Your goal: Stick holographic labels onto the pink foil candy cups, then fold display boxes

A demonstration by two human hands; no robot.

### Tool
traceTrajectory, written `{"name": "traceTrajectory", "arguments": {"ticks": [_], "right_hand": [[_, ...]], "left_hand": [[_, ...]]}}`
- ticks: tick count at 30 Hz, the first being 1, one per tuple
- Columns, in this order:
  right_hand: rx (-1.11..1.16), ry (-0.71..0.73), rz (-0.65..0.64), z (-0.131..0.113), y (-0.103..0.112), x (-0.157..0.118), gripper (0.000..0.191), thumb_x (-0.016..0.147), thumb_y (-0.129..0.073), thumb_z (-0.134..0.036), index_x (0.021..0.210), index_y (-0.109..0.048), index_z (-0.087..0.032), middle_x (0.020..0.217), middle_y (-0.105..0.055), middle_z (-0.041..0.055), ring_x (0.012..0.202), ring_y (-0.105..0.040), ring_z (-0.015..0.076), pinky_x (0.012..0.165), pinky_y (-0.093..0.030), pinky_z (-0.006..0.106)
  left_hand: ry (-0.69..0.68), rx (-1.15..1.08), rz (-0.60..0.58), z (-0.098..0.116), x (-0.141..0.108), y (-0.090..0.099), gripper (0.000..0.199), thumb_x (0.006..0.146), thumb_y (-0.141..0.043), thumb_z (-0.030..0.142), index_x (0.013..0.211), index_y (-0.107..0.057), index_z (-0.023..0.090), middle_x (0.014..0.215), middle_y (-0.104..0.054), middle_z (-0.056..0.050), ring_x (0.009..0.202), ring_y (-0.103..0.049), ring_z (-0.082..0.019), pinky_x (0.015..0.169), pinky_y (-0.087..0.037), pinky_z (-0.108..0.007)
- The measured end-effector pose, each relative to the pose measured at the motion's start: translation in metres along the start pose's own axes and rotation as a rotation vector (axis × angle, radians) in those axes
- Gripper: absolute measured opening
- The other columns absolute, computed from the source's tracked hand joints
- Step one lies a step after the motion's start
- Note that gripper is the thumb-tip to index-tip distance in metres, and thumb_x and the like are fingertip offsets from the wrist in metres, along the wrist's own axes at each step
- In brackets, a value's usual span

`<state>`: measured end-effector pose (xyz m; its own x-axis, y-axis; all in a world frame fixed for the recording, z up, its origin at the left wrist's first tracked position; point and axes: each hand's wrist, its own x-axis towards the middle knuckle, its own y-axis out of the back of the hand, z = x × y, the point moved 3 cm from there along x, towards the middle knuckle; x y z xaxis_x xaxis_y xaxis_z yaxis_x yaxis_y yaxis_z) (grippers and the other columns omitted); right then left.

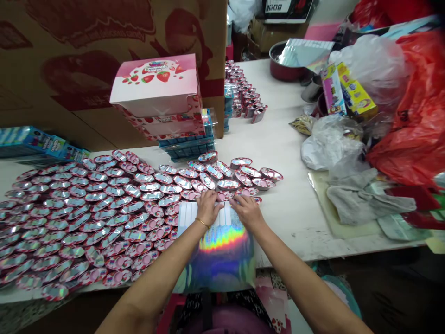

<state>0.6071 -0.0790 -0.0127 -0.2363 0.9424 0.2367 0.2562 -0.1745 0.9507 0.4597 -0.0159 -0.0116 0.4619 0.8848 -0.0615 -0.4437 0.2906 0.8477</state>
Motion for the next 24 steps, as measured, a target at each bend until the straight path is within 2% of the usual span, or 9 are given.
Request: {"name": "traceTrajectory", "arguments": {"ticks": [4, 8, 10, 12, 14, 17, 19, 22, 24], "right_hand": [[0.022, 0.040, 0.066, -0.005, 0.001, -0.012, 0.021, 0.087, -0.043, -0.020, 0.099, -0.061, -0.020, 0.103, -0.061, 0.0063, 0.095, -0.048, 0.0180, 0.078, -0.034, 0.031], [0.188, -0.044, 0.061, -0.009, 0.024, -0.010, 0.019, 0.087, -0.042, -0.018, 0.084, -0.061, -0.018, 0.098, -0.061, 0.0069, 0.090, -0.050, 0.0173, 0.078, -0.036, 0.031], [0.364, -0.194, 0.078, -0.004, 0.043, -0.005, 0.017, 0.085, -0.043, -0.019, 0.080, -0.059, -0.018, 0.092, -0.060, 0.0068, 0.087, -0.051, 0.0165, 0.077, -0.038, 0.030], [0.574, -0.415, 0.118, 0.006, 0.060, 0.001, 0.015, 0.083, -0.046, -0.023, 0.076, -0.058, -0.018, 0.086, -0.059, 0.0053, 0.080, -0.052, 0.0154, 0.071, -0.040, 0.028], [0.806, -0.666, 0.158, 0.018, 0.067, 0.005, 0.015, 0.078, -0.051, -0.029, 0.072, -0.058, -0.017, 0.075, -0.057, 0.0026, 0.068, -0.052, 0.0134, 0.062, -0.040, 0.026], [1.171, -1.013, 0.221, 0.029, 0.059, 0.007, 0.022, 0.070, -0.058, -0.038, 0.070, -0.059, -0.016, 0.057, -0.052, -0.0022, 0.051, -0.046, 0.0100, 0.050, -0.036, 0.023], [1.352, -1.162, 0.268, 0.030, 0.048, 0.007, 0.025, 0.064, -0.062, -0.039, 0.071, -0.058, -0.015, 0.049, -0.049, -0.0046, 0.044, -0.042, 0.0084, 0.045, -0.032, 0.022], [1.444, -1.273, 0.370, 0.029, 0.031, 0.006, 0.028, 0.058, -0.065, -0.039, 0.071, -0.059, -0.015, 0.047, -0.050, -0.0056, 0.041, -0.041, 0.0078, 0.043, -0.029, 0.021], [1.389, -1.305, 0.467, 0.031, 0.022, 0.006, 0.028, 0.058, -0.065, -0.039, 0.072, -0.060, -0.015, 0.050, -0.054, -0.0042, 0.043, -0.044, 0.0091, 0.044, -0.032, 0.022]], "left_hand": [[0.006, -0.035, 0.044, -0.001, -0.004, -0.002, 0.014, 0.072, -0.062, 0.033, 0.076, -0.060, 0.020, 0.099, -0.056, -0.003, 0.098, -0.045, -0.021, 0.084, -0.030, -0.036], [-0.004, -0.024, 0.045, -0.003, -0.006, -0.004, 0.014, 0.072, -0.061, 0.033, 0.077, -0.060, 0.020, 0.100, -0.056, -0.004, 0.098, -0.046, -0.021, 0.084, -0.030, -0.037], [-0.012, -0.018, 0.030, -0.002, -0.005, -0.003, 0.015, 0.072, -0.061, 0.033, 0.080, -0.061, 0.020, 0.102, -0.056, -0.005, 0.099, -0.046, -0.022, 0.085, -0.030, -0.038], [-0.011, -0.048, 0.023, 0.001, -0.002, 0.002, 0.017, 0.074, -0.059, 0.033, 0.085, -0.062, 0.021, 0.103, -0.057, -0.006, 0.100, -0.046, -0.023, 0.087, -0.030, -0.039], [-0.011, -0.161, 0.008, 0.009, 0.004, 0.007, 0.020, 0.079, -0.051, 0.034, 0.087, -0.063, 0.020, 0.099, -0.059, -0.006, 0.098, -0.048, -0.022, 0.088, -0.032, -0.038], [0.042, -0.510, -0.070, 0.024, 0.017, 0.008, 0.037, 0.086, -0.036, 0.040, 0.079, -0.065, 0.017, 0.088, -0.063, -0.005, 0.089, -0.053, -0.018, 0.083, -0.037, -0.033], [0.155, -0.776, -0.155, 0.031, 0.025, 0.001, 0.039, 0.081, -0.042, 0.046, 0.078, -0.065, 0.015, 0.081, -0.064, -0.004, 0.079, -0.056, -0.016, 0.075, -0.041, -0.029], [0.337, -1.016, -0.197, 0.032, 0.038, -0.012, 0.035, 0.066, -0.062, 0.045, 0.079, -0.064, 0.013, 0.069, -0.063, -0.002, 0.062, -0.054, -0.012, 0.062, -0.042, -0.024], [0.384, -1.016, -0.178, 0.029, 0.049, -0.018, 0.030, 0.063, -0.064, 0.041, 0.074, -0.064, 0.012, 0.063, -0.062, -0.001, 0.056, -0.052, -0.010, 0.057, -0.040, -0.023]]}}
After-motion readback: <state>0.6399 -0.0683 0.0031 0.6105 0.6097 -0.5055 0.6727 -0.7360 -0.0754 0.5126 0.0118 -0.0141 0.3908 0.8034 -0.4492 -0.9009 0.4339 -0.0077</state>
